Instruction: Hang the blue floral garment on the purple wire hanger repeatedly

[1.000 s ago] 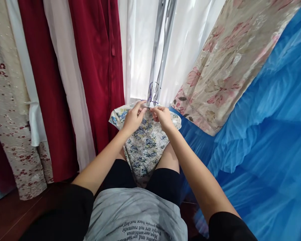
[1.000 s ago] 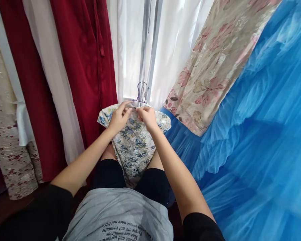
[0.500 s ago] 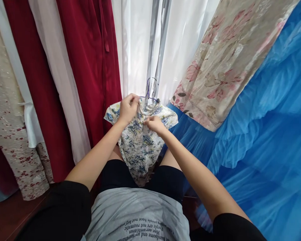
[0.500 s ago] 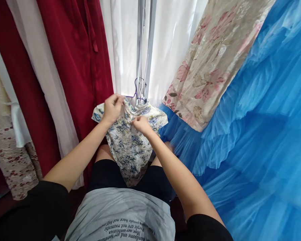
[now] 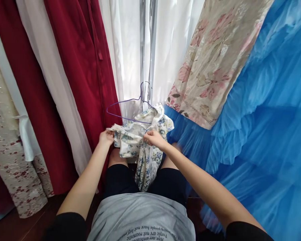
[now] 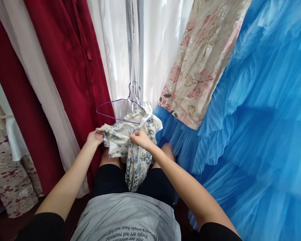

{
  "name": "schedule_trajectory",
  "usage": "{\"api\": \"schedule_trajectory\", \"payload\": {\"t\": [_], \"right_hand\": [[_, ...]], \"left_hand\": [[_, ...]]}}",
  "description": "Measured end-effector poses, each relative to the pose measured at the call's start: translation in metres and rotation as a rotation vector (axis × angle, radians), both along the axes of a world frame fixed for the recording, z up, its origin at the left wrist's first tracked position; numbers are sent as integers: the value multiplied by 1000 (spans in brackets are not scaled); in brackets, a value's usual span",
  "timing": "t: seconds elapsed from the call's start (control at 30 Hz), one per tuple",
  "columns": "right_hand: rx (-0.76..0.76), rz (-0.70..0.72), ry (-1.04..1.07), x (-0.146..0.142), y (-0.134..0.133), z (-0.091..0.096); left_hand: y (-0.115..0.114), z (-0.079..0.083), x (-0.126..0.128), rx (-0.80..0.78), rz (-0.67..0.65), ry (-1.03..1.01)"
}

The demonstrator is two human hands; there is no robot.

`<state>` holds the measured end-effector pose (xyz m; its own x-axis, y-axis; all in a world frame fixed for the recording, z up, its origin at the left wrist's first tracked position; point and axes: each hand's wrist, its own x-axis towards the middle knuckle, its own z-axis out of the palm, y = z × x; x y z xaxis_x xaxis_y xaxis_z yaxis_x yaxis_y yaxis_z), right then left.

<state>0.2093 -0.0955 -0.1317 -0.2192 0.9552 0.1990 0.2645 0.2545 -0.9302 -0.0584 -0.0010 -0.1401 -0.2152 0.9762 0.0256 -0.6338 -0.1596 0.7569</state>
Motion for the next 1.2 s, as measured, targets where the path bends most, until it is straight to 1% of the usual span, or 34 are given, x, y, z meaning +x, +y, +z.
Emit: {"api": "schedule_trajectory", "payload": {"t": [0.07,0.1,0.17,0.2,0.23,0.27,0.3,0.33,0.37,0.4,0.47,0.5,0.53,0.57,0.6,0.67,0.7,0.73,0.77,0.8,0.87,0.9,0.97,1.0,1.03,1.1,1.2], "right_hand": [[-56,17,-91,18,-4,-12],[-91,35,-145,29,-7,-17],[-153,72,-249,45,-13,-22],[-151,94,-283,50,-17,-22],[-127,123,-293,51,-20,-21],[-83,164,-273,49,-23,-19],[-32,205,-220,44,-26,-16],[19,231,-139,37,-30,-13],[57,230,-39,29,-33,-11],[70,198,74,22,-38,-9],[41,99,287,11,-51,-4],[2,73,362,9,-59,-1],[-46,80,408,9,-68,3],[-100,121,417,11,-76,8],[-152,182,383,16,-85,14],[-219,304,239,30,-98,28],[-220,337,166,40,-102,36],[-199,339,109,51,-104,44],[-156,311,76,63,-103,52],[-96,255,72,77,-100,59],[42,90,120,107,-85,70],[106,-5,163,122,-73,74],[214,-217,290,149,-45,79],[222,-290,349,158,-29,80],[208,-334,382,164,-14,81],[143,-333,397,164,15,82],[38,-209,341,142,48,88]], "left_hand": [[-11,-18,21,-86,-111,49],[-18,-22,33,-107,-164,72],[-33,-21,58,-111,-259,91],[-42,-17,71,-70,-315,122],[-51,-11,84,3,-379,180],[-60,-4,98,112,-448,277],[-69,3,110,247,-504,410],[-78,10,122,387,-530,543],[-85,17,131,515,-525,662],[-91,23,137,610,-483,749],[-100,32,143,708,-405,843],[-104,34,142,717,-425,854],[-107,34,140,704,-500,851],[-111,32,138,674,-626,838],[-115,29,135,633,-780,815],[-121,17,128,556,-1063,802],[-122,10,124,543,-1158,851],[-122,3,119,551,-1214,947],[-119,-3,113,572,-1222,1078],[-114,-9,107,596,-1188,1224],[-99,-19,92,629,-1036,1460],[-90,-22,84,635,-943,1526],[-73,-24,70,651,-781,1572],[-67,-22,64,658,-714,1570],[-63,-18,59,664,-649,1560],[-62,-5,52,680,-517,1526],[-69,19,44,716,-315,1477]]}}
